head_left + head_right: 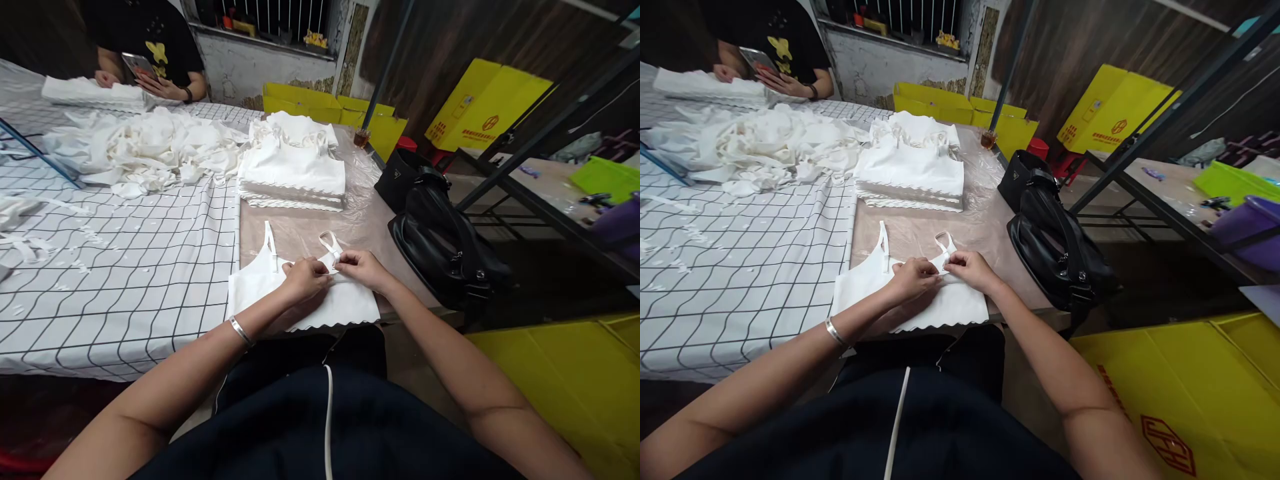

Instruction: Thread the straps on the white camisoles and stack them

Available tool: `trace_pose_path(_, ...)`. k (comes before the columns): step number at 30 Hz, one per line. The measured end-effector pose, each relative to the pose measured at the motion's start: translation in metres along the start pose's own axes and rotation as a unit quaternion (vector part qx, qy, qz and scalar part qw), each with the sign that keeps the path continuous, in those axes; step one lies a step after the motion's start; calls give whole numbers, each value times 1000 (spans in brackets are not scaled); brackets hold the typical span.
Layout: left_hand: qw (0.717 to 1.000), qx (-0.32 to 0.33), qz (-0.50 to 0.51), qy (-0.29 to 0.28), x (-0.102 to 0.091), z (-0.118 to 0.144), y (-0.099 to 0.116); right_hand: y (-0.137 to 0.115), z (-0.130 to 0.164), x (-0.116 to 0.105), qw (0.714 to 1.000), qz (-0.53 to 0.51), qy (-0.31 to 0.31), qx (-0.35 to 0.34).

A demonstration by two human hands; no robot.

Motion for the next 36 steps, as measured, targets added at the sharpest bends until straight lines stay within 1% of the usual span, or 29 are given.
trace_pose_path(6, 1000, 13, -2, 2, -2, 1, 4, 3, 4, 1, 999, 32, -17, -13)
trace_pose_path(9, 1000, 9, 6, 11, -2, 1, 4, 3, 5, 2, 999, 29, -16, -22)
trace_pose_path(13, 1000, 4, -8, 9, -1, 1, 2, 4, 7, 2, 1000, 20, -13, -16)
trace_pose_path(18, 1000, 13, -12, 6, 0, 0, -1, 7, 9, 2, 999, 43, -4, -20)
trace_pose_path(23, 998, 24, -59, -16, 2, 0, 1, 7, 8, 6, 997, 67, 7, -47)
trace_pose_path(27, 989, 44, -135, -27, 4, 1, 4, 6, 7, 13, 996, 74, 25, -52)
trace_pose_path(28, 985, 59, -162, -12, 4, 3, 5, 6, 8, 14, 997, 61, 32, -43)
trace_pose_path(30, 966, 119, -223, 48, 0, 12, 7, 5, 8, 15, 999, -2, 46, 0)
trace_pose_path(31, 950, 164, -252, 80, 0, 20, 8, 5, 8, 15, 997, -50, 48, 32)
trace_pose_path(32, 931, 218, -276, 99, 0, 29, 9, 4, 8, 15, 991, -103, 47, 69)
trace_pose_path(33, 911, 276, -291, 97, 4, 39, 8, 3, 5, 15, 981, -153, 43, 107)
trace_pose_path(34, 893, 330, -298, 72, 9, 50, 6, 0, 1, 15, 969, -198, 40, 143)
trace_pose_path(36, 862, 407, -301, -7, 20, 68, -1, -6, -13, 13, 943, -260, 40, 204)
Point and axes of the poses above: each hand's wrist, its own z-axis away from the middle knuckle, its own x-axis out of the palm, y = z × x, the point moved 4 cm from there along -z, towards the middle knuckle, and after that the axes turned 11 degrees about y, right-handed, at the moved point
